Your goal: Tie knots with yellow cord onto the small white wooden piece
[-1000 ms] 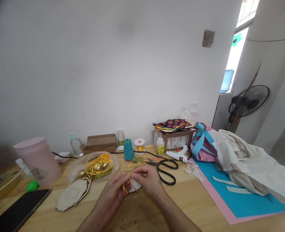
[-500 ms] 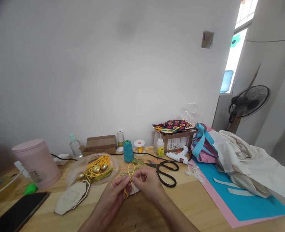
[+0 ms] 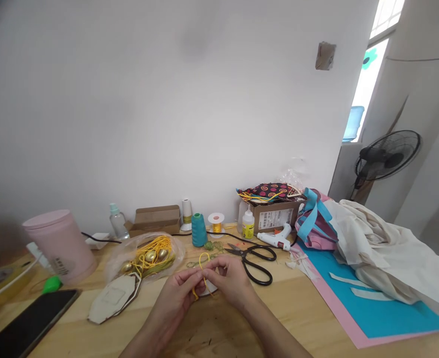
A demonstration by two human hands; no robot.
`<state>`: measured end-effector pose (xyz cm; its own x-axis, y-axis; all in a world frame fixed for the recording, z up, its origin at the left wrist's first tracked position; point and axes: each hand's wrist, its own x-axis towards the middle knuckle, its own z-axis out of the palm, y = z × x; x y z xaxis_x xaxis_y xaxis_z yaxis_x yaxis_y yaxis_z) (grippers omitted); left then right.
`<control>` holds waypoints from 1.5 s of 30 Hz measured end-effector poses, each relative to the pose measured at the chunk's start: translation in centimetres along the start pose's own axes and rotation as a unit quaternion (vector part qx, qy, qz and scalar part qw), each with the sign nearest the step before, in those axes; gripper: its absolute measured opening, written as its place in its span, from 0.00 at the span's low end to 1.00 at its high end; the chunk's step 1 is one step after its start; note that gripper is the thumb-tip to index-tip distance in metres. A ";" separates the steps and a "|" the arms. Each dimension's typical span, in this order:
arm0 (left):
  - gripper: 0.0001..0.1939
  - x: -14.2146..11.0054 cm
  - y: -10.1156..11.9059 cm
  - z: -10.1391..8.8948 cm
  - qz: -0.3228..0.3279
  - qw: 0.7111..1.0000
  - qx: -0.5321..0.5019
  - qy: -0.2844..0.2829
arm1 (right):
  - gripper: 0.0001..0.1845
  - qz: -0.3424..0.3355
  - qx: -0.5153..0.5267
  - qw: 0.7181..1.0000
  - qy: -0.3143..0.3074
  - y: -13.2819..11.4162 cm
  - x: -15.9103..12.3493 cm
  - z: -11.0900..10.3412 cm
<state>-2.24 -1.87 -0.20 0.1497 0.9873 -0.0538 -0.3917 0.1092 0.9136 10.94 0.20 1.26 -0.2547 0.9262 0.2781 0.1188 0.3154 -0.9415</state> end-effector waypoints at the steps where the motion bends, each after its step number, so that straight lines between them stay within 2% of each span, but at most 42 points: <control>1: 0.08 0.0 -0.1 -0.1 0.003 1.000 0.006 -0.001 | 0.07 -0.002 -0.001 1.000 0.004 0.0 0.0 0.0; 6: 0.07 0.1 -0.2 -0.2 -0.001 1.000 -0.001 -0.003 | 0.07 0.001 -0.009 0.999 0.039 0.2 0.0 0.2; 13: 0.07 -0.1 0.1 0.1 -0.003 1.000 -0.010 0.002 | 0.09 0.047 0.067 0.995 0.050 0.4 0.0 0.5; 18: 0.07 0.1 -0.2 -0.2 -0.004 0.999 0.046 0.027 | 0.08 0.005 0.089 0.995 0.034 0.4 -0.1 0.4; 22: 0.08 0.3 -0.5 -0.5 0.009 0.996 0.082 0.023 | 0.06 -0.025 0.069 0.997 0.010 -0.1 -0.2 0.1; 25: 0.07 0.2 -0.4 -0.2 -0.001 0.998 0.053 0.013 | 0.06 -0.035 0.080 0.996 0.008 -0.4 -0.2 0.0; 30: 0.05 -0.2 0.2 0.4 -0.019 0.999 -0.035 0.006 | 0.08 0.002 0.149 0.989 0.013 0.0 0.2 0.1; 33: 0.06 -0.2 0.5 0.4 -0.020 0.996 -0.080 0.037 | 0.07 -0.035 0.103 0.993 0.043 0.4 0.3 -0.1; 36: 0.05 -0.1 0.7 0.3 -0.012 0.992 -0.112 0.064 | 0.06 -0.070 0.041 0.996 0.039 0.4 0.2 -0.1; 40: 0.05 -0.2 0.7 0.3 0.001 0.990 -0.123 0.063 | 0.06 -0.067 0.011 0.998 0.003 -0.1 -0.1 0.2; 45: 0.04 -0.4 0.5 0.2 0.009 0.991 -0.123 0.044 | 0.07 -0.060 0.013 0.998 -0.003 -0.7 -0.4 0.6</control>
<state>-2.34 -2.20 0.34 0.0646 0.9944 -0.0841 -0.6050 0.1060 0.7892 10.37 -0.48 1.65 -0.2710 0.8806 0.3888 0.0612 0.4188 -0.9060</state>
